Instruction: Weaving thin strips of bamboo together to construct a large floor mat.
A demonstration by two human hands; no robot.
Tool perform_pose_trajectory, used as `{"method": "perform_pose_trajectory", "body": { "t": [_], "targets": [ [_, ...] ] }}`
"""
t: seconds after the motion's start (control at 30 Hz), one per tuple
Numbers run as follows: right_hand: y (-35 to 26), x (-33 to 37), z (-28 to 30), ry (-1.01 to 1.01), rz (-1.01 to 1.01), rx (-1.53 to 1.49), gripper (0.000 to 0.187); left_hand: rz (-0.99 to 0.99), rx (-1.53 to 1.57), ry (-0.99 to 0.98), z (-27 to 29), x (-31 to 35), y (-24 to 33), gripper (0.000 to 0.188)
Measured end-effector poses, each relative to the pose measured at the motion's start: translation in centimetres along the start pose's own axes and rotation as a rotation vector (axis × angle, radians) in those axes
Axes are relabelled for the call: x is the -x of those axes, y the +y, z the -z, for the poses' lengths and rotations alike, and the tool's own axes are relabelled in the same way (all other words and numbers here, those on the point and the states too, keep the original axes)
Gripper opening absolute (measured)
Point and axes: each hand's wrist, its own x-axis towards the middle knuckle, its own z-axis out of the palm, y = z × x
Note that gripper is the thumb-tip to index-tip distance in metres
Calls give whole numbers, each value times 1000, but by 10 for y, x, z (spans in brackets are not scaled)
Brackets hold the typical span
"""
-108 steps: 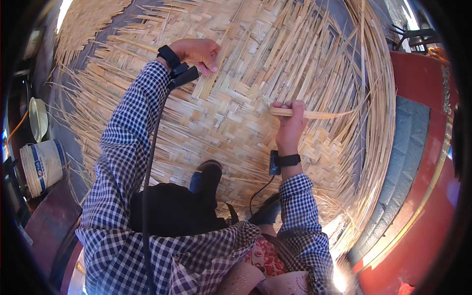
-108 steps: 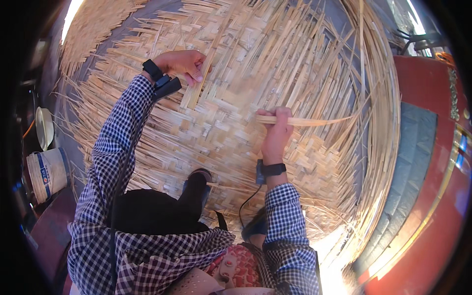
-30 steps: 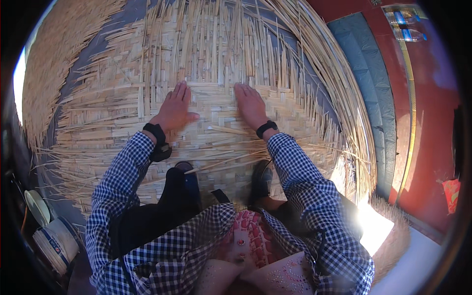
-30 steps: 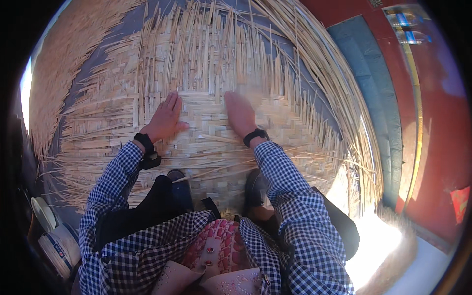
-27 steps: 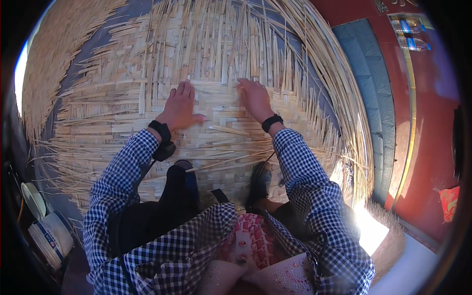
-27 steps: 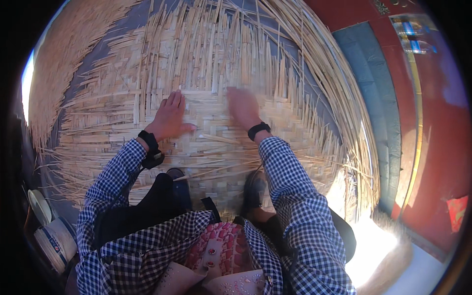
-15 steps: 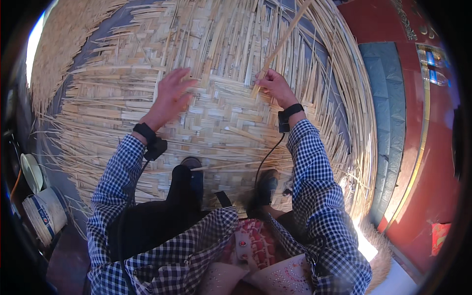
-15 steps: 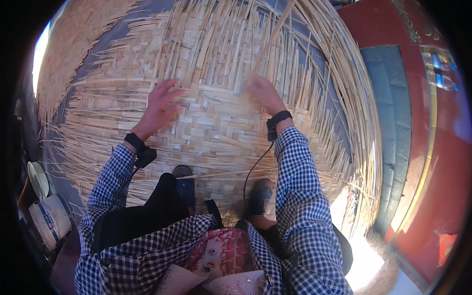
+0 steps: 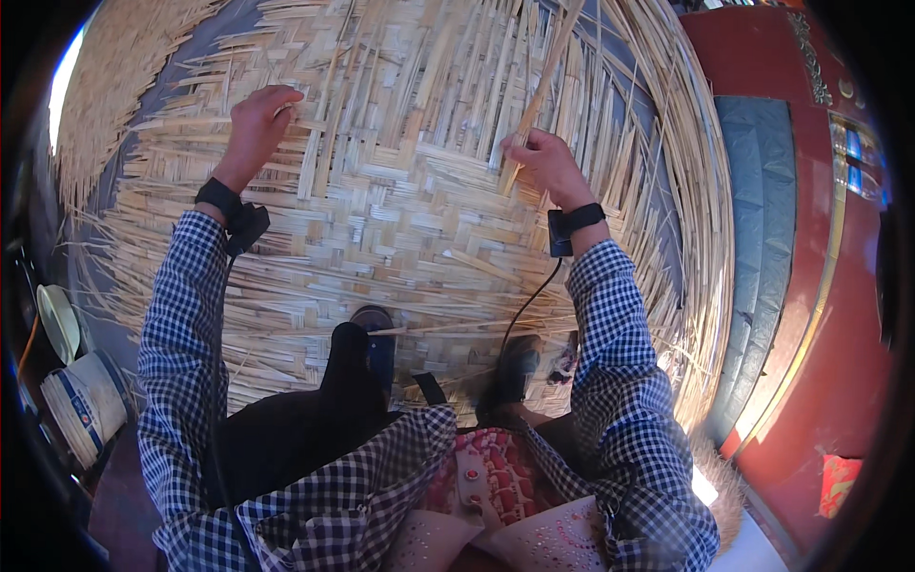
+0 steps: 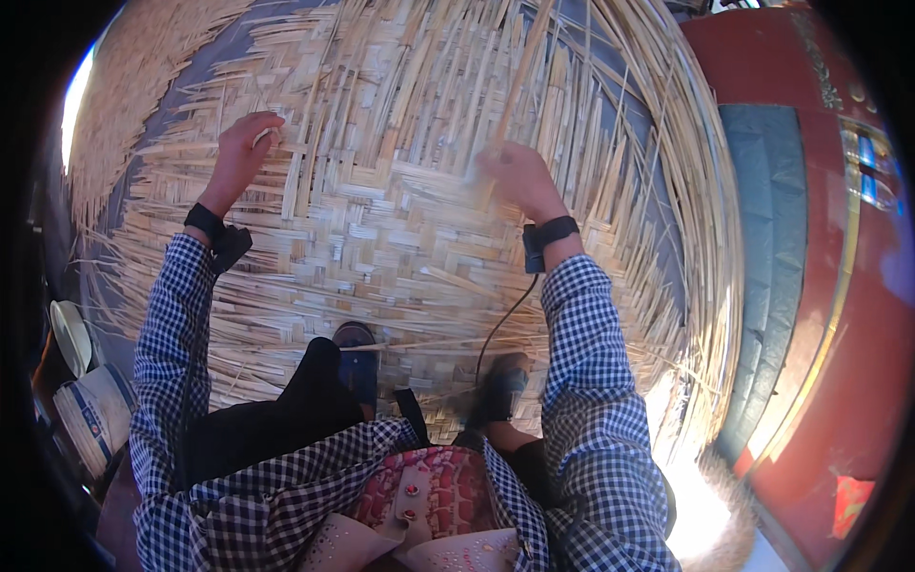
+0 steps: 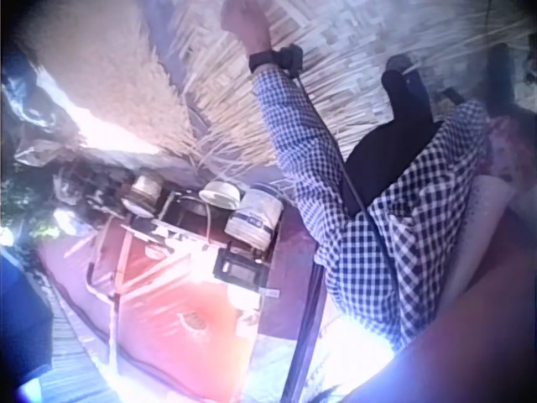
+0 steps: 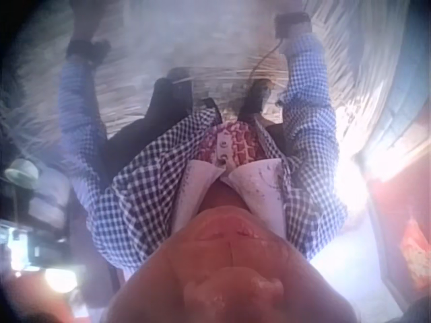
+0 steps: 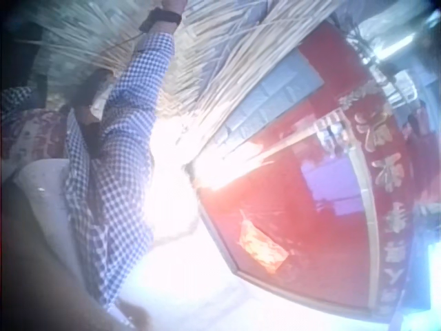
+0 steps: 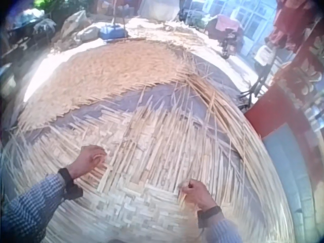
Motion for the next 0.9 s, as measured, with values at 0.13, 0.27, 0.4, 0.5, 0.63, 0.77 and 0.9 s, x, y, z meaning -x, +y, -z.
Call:
{"method": "perform_pose_trajectory", "body": {
  "t": [0.13,0.27,0.4,0.5,0.63,0.77,0.9],
  "targets": [
    [5,-6,7,-186,250,-303,24,14,-228,-273,1,0,-18,12],
    [38,1,-28,166,53,-573,24,-54,-256,-365,-5,-12,-6,11],
    [32,6,-53,331,85,-130,12,288,232,-589,5,-13,-16,13],
    [22,7,-52,276,75,-159,18,364,286,-604,8,-11,-15,15],
    [28,10,-44,254,28,-159,30,328,211,-697,2,-22,-15,17],
    [10,25,-24,373,95,-446,43,240,90,-683,-17,-19,-21,25],
    [27,89,-10,155,171,-252,12,286,100,-565,-27,-21,-31,25]
  ]
}}
